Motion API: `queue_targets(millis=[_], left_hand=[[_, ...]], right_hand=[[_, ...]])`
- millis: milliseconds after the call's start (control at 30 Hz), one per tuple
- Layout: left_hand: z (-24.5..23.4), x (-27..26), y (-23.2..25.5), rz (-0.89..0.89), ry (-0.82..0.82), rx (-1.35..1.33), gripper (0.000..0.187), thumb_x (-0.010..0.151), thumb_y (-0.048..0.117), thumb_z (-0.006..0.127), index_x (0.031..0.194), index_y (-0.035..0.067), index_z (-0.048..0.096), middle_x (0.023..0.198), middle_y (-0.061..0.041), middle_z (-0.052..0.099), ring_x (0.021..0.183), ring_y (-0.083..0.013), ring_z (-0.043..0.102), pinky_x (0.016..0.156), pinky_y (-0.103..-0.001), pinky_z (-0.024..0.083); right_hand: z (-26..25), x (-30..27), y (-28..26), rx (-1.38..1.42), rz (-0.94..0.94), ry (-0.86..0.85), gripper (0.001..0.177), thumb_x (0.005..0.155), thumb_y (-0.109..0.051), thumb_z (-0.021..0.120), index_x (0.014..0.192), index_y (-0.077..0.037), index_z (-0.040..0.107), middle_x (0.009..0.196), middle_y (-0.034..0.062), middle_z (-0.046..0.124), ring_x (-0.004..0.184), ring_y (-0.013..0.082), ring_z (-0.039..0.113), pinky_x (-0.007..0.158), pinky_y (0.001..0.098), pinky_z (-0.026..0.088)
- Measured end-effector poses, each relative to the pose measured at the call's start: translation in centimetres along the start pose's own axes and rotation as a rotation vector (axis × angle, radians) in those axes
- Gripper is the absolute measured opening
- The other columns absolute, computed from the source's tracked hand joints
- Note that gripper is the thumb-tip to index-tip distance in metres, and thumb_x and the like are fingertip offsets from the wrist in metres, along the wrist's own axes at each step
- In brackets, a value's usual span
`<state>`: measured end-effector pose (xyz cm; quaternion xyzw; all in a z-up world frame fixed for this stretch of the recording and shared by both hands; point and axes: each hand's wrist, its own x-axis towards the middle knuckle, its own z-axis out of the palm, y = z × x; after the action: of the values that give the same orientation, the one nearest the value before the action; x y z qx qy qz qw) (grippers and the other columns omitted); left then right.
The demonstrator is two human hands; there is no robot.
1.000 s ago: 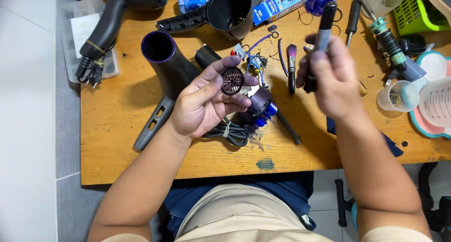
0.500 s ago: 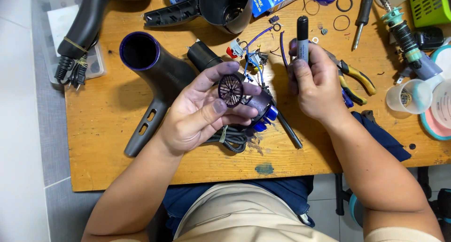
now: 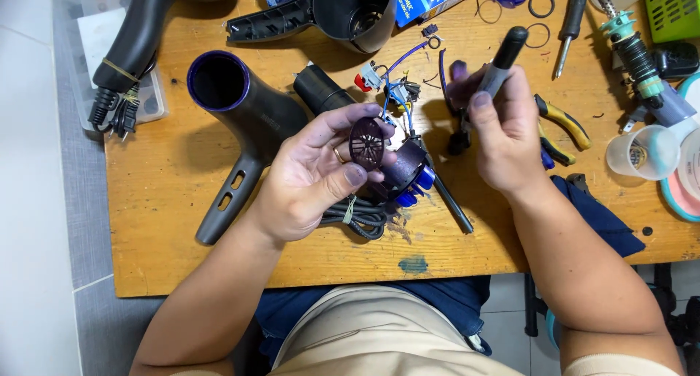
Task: The person holds a disassembled hair dryer motor assembly and uses a black marker to color the blue plastic fan housing and the fan blades. They then place the colored fan assembly into the black hair dryer casing.
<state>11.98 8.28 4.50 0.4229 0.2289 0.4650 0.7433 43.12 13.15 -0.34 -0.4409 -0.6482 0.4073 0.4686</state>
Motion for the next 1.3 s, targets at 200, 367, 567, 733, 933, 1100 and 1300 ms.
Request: queue_targets(millis=[200, 367, 567, 733, 933, 1100, 1300], left_hand=[[0.5, -0.1, -0.6, 0.115, 0.044, 0.136, 0.066, 0.103, -0.005, 0.086, 0.161, -0.001, 0.056, 0.161, -0.026, 0.069, 0.145, -0.0306, 0.074, 0.132, -0.042, 0.063], [1.2, 0.1, 0.1, 0.183, 0.087, 0.451, 0.063, 0.098, 0.0, 0.093, 0.153, 0.001, 0.063, 0.155, -0.02, 0.075, 0.143, -0.0265, 0.076, 0.132, -0.038, 0.064], [1.3, 0.5, 0.1, 0.189, 0.081, 0.553, 0.065, 0.096, 0.003, 0.096, 0.151, 0.001, 0.062, 0.153, -0.02, 0.076, 0.145, -0.0271, 0.076, 0.134, -0.037, 0.062], [0.8, 0.9, 0.5, 0.313, 0.036, 0.819, 0.056, 0.097, 0.012, 0.099, 0.143, 0.003, 0.069, 0.152, -0.021, 0.076, 0.148, -0.0337, 0.076, 0.137, -0.046, 0.058], [0.3, 0.9, -0.1, 0.37, 0.034, 0.951, 0.056, 0.104, 0.018, 0.094, 0.151, 0.001, 0.068, 0.154, -0.021, 0.073, 0.146, -0.0371, 0.073, 0.134, -0.049, 0.056], [0.7, 0.9, 0.2, 0.376, 0.026, 0.963, 0.056, 0.104, 0.016, 0.095, 0.151, 0.001, 0.068, 0.154, -0.02, 0.075, 0.145, -0.0364, 0.074, 0.134, -0.049, 0.057], [1.0, 0.7, 0.5, 0.322, 0.058, 0.896, 0.057, 0.101, 0.012, 0.098, 0.147, 0.005, 0.065, 0.151, -0.018, 0.076, 0.145, -0.0316, 0.076, 0.134, -0.043, 0.06]], right_hand=[[-0.7, -0.5, 0.9, -0.014, -0.146, 0.261, 0.033, 0.129, -0.036, 0.061, 0.147, -0.009, 0.057, 0.129, 0.0088, 0.059, 0.11, 0.0207, 0.059, 0.098, 0.0356, 0.053], [-0.9, -1.4, 0.1, 0.344, -0.188, 0.273, 0.039, 0.125, -0.042, 0.069, 0.128, -0.019, 0.039, 0.091, 0.0075, 0.055, 0.081, 0.0256, 0.063, 0.079, 0.0349, 0.055], [0.3, -2.6, -1.4, 0.405, -0.25, 0.137, 0.044, 0.12, -0.051, 0.073, 0.132, -0.013, 0.054, 0.111, 0.0169, 0.067, 0.091, 0.0325, 0.075, 0.085, 0.0452, 0.07], [0.5, -3.8, -3.7, 0.232, -0.198, 0.061, 0.033, 0.117, -0.027, 0.067, 0.136, -0.01, 0.047, 0.116, 0.0247, 0.063, 0.095, 0.0334, 0.076, 0.095, 0.0414, 0.067], [0.6, -4.9, -3.0, 0.113, -0.279, 0.072, 0.04, 0.111, -0.04, 0.074, 0.126, -0.006, 0.059, 0.101, 0.0259, 0.072, 0.093, 0.0387, 0.08, 0.09, 0.044, 0.067], [1.5, -5.0, -4.2, 0.164, -0.296, 0.071, 0.031, 0.117, -0.029, 0.066, 0.13, -0.007, 0.049, 0.097, 0.0243, 0.066, 0.082, 0.0332, 0.076, 0.086, 0.0435, 0.067], [1.0, -4.7, -4.5, 0.078, -0.341, -0.04, 0.024, 0.119, -0.032, 0.058, 0.125, -0.009, 0.056, 0.105, 0.0205, 0.065, 0.094, 0.0324, 0.073, 0.095, 0.0443, 0.062]])
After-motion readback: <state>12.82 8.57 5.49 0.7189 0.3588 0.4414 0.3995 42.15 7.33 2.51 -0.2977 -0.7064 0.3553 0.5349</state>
